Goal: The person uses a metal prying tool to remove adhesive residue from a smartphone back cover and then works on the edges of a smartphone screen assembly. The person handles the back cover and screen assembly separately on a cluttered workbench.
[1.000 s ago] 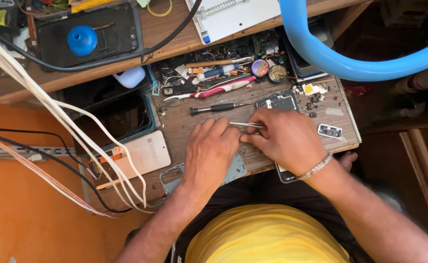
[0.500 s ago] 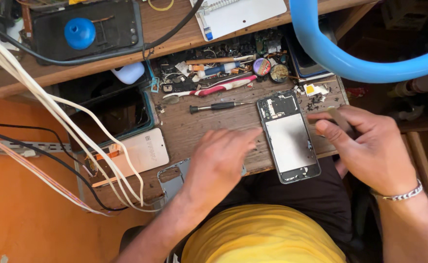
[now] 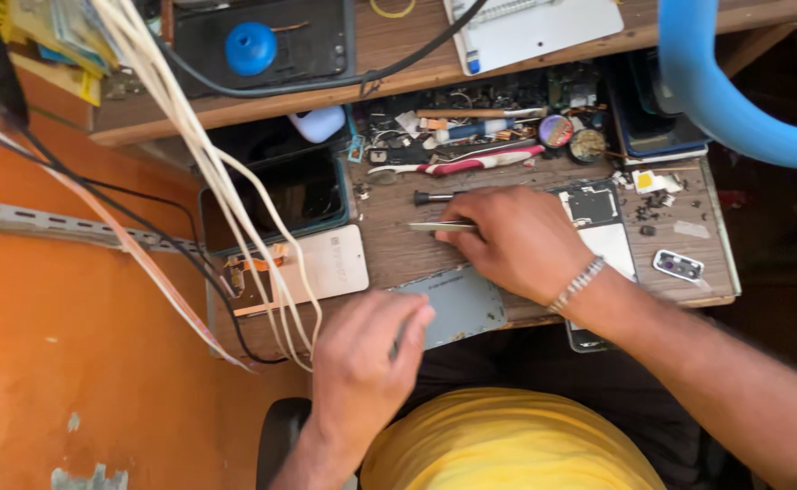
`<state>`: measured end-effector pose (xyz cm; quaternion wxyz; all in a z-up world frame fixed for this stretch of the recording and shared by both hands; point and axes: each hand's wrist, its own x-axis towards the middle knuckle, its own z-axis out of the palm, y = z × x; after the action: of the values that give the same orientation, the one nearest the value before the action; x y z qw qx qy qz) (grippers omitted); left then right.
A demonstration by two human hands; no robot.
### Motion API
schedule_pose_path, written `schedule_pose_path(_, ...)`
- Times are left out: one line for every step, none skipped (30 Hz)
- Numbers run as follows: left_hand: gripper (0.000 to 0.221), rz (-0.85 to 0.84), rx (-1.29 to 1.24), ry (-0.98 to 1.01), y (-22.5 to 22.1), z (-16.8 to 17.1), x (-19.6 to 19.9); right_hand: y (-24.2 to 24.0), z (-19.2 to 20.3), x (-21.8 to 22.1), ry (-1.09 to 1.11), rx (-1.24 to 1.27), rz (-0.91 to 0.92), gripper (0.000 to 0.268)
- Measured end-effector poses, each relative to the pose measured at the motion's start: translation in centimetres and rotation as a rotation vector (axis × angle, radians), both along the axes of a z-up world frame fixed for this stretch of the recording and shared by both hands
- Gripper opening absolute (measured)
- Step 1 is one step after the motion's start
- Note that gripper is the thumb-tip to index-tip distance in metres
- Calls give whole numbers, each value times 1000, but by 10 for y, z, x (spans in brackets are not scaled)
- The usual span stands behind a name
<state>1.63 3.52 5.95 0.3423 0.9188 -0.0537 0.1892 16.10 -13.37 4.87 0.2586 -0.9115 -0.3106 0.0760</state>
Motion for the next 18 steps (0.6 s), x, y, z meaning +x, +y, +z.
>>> schedule_pose_path(17, -11, 31, 0, 0, -4, -7, 9, -2, 2, 23, -49, 15, 22)
schedule_pose_path(25, -30, 63, 50, 1, -7, -14, 16, -3, 4, 4, -19, 46, 24)
schedule_pose_path(32, -47, 95, 103, 1, -11, -20, 23, -2, 6, -12, 10, 78, 27)
schedule_pose_path(40, -65, 126, 157, 2, -15, -26, 28, 0, 7, -27, 39, 110, 32)
schedule_pose_path(43, -67, 170, 153, 2, -19, -31, 30, 3, 7, -13, 39, 90, 36)
schedule_pose_path(46, -69, 214, 149, 2, -23, -35, 29, 8, 6, 2, 39, 69, 41)
schedule_pose_path(49, -72, 256, 141, 2, -28, -36, 25, 14, 7, 12, 36, 48, 46)
schedule_pose_path(50, -63, 288, 137, 3, -32, -37, 18, 20, 7, 14, 43, 12, 48)
schedule_pose_path(50, -52, 316, 136, 4, -36, -38, 7, 25, 4, 20, 48, -23, 51)
schedule_pose_path(51, -41, 344, 136, 5, -40, -40, -7, 30, -1, -52, 84, -36, 46)
schedule_pose_path(48, -43, 358, 128, 7, -43, -40, -21, 32, -7, -126, 121, -48, 42)
schedule_pose_path(44, -45, 372, 120, 9, -45, -41, -39, 32, -16, -43, -97, -211, 40)
schedule_pose_path(41, -50, 385, 109, 10, -46, -40, -59, 29, -27, 33, -312, -381, 38)
schedule_pose_path(39, -57, 390, 81, 12, -46, -39, -76, 22, -38, 77, -193, -445, 33)
schedule_pose_path(37, -66, 397, 56, 13, -44, -39, -96, 14, -50, 126, -73, -510, 28)
schedule_pose_path(35, -76, 403, 31, 13, -43, -38, -112, 3, -61, 157, 3, -556, 28)
schedule_pose_path(34, -78, 392, 3, 12, -40, -37, -127, -11, -70, 189, 82, -601, 29)
schedule_pose_path(33, -80, 381, -24, 10, -38, -37, -145, -22, -77, 217, 138, -617, 28)
